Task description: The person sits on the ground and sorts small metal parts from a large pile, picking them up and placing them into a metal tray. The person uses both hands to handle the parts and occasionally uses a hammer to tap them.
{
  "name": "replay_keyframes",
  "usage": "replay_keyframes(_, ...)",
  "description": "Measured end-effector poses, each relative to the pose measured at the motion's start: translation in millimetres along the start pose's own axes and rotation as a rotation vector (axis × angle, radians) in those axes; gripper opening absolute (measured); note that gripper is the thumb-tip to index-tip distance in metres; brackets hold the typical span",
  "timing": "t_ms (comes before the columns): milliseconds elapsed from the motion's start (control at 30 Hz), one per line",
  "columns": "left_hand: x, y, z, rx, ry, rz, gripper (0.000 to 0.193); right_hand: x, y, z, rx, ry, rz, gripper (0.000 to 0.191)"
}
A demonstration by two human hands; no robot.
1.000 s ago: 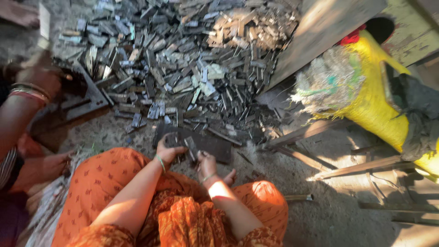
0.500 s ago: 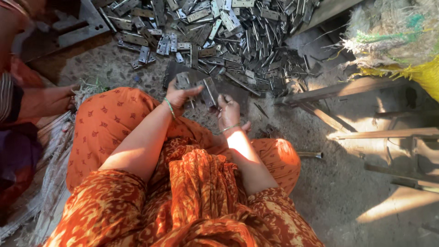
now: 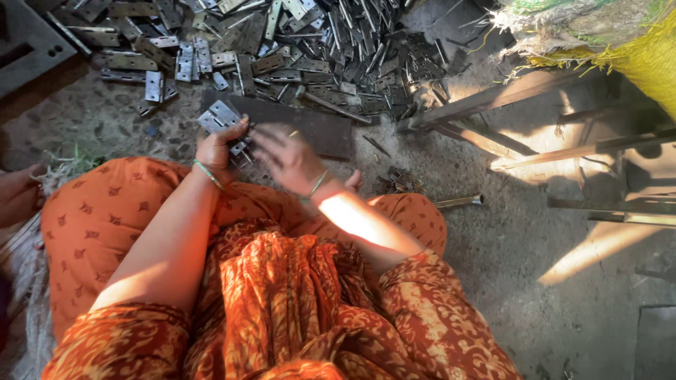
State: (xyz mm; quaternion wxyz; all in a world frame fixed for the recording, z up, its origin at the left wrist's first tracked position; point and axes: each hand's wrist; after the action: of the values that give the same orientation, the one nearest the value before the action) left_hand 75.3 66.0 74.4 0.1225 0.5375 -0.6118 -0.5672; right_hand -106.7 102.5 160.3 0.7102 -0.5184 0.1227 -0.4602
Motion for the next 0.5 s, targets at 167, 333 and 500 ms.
replay_keyframes(167, -8.3, 31.1, -10.2, 0.238, 0.139, -0.207, 0.025, -12.0, -59.4, -149.7, -0.113, 0.424, 0.050, 0.035)
replay_keyframes(333, 8.3, 48.3, -10.6, 0.362, 0.181, -0.086, 0.029, -74.9, -89.3, -267.2, -0.360, 0.706, 0.218, 0.044)
replay_keyframes(500, 39.7, 36.3, -0.5, 0.312, 0.224, -0.009, 0.041, -100.5, -79.8, -322.7, -0.359, 0.761, 0.159, 0.064)
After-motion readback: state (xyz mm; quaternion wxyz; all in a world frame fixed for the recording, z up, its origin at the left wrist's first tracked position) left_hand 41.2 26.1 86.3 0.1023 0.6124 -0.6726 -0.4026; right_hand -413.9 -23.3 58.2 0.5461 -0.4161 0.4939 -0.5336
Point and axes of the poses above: each hand's wrist, its own x-axis towards the middle knuckle, its own y-axis out of the palm, z = x × y, and after that the axes turned 2 degrees about -y, right-handed
